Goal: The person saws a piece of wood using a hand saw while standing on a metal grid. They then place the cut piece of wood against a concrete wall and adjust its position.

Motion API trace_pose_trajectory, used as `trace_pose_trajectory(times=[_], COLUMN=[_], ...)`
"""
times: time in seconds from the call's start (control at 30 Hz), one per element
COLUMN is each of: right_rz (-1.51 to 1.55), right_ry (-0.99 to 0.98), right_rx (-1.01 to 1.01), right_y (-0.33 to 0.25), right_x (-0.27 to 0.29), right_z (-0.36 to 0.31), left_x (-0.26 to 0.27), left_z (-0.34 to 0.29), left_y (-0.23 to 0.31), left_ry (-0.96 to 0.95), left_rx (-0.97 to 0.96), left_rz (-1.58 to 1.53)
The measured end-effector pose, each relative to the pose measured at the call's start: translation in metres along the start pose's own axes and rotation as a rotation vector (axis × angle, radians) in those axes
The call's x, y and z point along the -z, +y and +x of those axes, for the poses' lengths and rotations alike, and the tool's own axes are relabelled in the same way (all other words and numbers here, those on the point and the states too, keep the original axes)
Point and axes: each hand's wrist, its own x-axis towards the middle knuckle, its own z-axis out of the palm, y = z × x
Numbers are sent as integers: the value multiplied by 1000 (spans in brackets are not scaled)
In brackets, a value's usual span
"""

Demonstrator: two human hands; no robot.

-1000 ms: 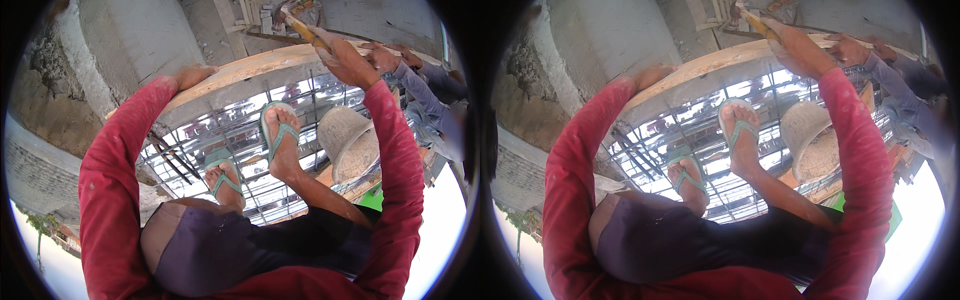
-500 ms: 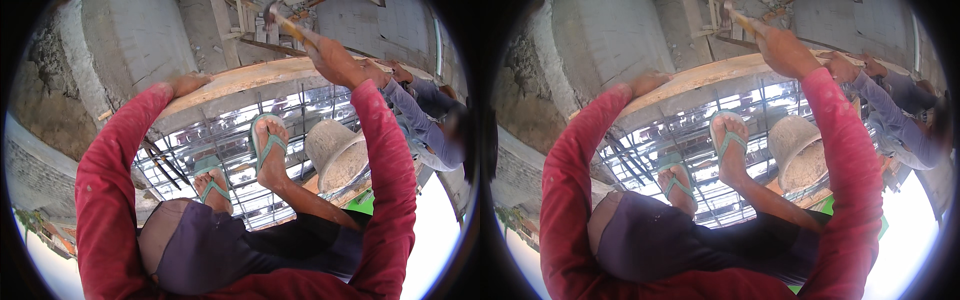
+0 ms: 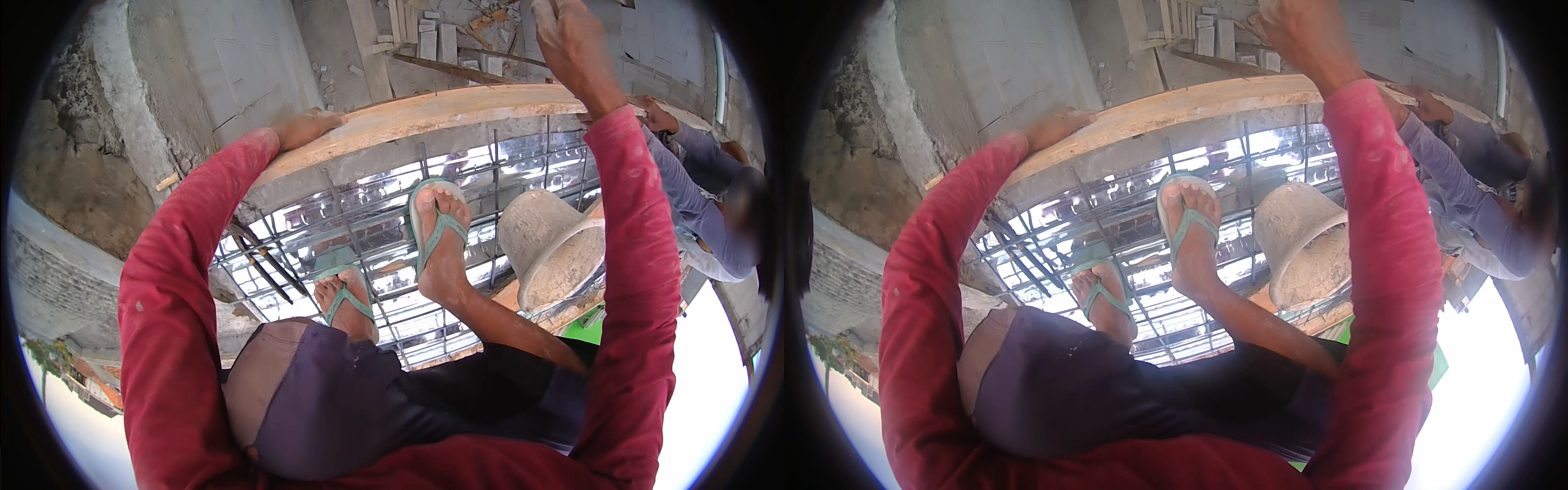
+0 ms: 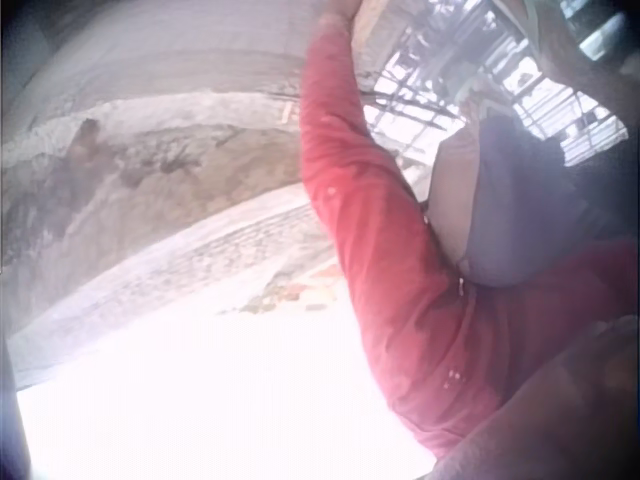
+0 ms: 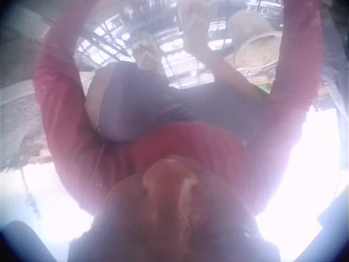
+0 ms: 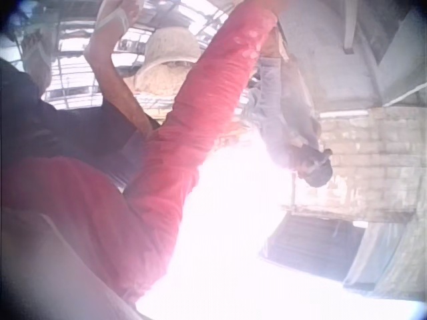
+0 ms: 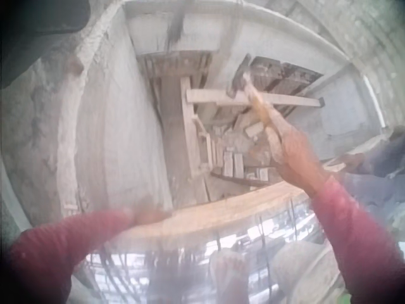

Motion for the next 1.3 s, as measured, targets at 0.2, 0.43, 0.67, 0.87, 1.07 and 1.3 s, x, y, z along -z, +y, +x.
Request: trace_pose_trajectory(times=[0.2, 0.43, 0.67, 0.87, 1.07, 1.3], right_rz=[434, -56, 473, -10, 409, -179], right_ry=[-412, -20, -264, 74, -369, -73], right_rx=[-156, -220, -98, -245, -37, -215], right_y=[-28, -1, -14, -4, -15, -13], right_x=[-17, 30, -19, 26, -22, 47], right_z=[-52, 7, -41, 1, -45, 19], left_x=[-1, -1, 8, 4, 13, 0], left_z=[-4, 5, 0, 0, 0, 2], left_y=[2, -8, -1, 0, 9, -8], left_ry=[-26, -42, -26, -65, -52, -26], left_rx=[-31, -12, -41, -1, -8, 9], left_rz=[89, -48, 104, 32, 131, 67])
